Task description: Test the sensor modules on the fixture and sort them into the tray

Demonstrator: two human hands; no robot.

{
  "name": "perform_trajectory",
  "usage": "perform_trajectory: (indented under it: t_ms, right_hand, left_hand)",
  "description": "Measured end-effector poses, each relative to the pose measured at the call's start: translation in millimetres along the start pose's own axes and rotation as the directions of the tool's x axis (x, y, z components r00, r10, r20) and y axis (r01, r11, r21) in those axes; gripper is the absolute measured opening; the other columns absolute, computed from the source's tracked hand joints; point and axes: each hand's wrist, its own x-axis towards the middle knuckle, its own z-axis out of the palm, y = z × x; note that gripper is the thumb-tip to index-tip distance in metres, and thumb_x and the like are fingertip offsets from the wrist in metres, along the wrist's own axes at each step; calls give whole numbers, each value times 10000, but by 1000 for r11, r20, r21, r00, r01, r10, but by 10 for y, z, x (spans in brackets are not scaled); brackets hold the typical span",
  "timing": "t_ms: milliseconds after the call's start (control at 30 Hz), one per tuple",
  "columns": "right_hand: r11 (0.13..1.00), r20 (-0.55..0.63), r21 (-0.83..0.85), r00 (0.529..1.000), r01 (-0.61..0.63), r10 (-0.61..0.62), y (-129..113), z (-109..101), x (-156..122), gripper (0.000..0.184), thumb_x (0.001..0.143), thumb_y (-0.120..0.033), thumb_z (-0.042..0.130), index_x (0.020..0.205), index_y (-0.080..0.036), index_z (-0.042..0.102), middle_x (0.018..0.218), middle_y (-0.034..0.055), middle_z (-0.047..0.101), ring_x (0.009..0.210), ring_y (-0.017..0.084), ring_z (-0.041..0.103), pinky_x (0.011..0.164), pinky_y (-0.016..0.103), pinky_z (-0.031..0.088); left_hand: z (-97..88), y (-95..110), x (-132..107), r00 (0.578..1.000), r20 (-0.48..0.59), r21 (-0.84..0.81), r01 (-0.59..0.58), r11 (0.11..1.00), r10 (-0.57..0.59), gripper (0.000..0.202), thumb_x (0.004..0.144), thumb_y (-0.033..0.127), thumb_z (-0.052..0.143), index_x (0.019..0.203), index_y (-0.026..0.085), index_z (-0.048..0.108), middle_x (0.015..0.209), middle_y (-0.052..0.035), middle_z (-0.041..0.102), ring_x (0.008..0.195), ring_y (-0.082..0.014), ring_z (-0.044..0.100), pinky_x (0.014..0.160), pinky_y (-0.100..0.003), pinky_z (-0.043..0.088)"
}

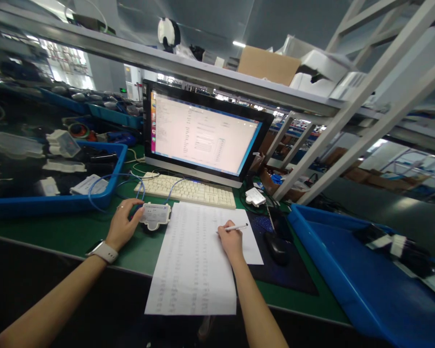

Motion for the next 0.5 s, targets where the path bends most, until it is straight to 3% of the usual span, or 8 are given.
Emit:
perform_trajectory:
  t_ms: [500]
  right_hand:
    - [999, -21, -27, 999, 30, -30, -36, -22, -10, 199, 638, -354, 474, 507, -251, 364, 414, -44, 446, 453, 146, 430, 476, 255, 331]
  left_hand:
    - [-3, 19, 2, 1000, 1, -8, 20, 1000, -20, 302, 852, 418, 380, 938, 178, 542, 983, -85, 564, 971, -238, 529, 880, -372, 410]
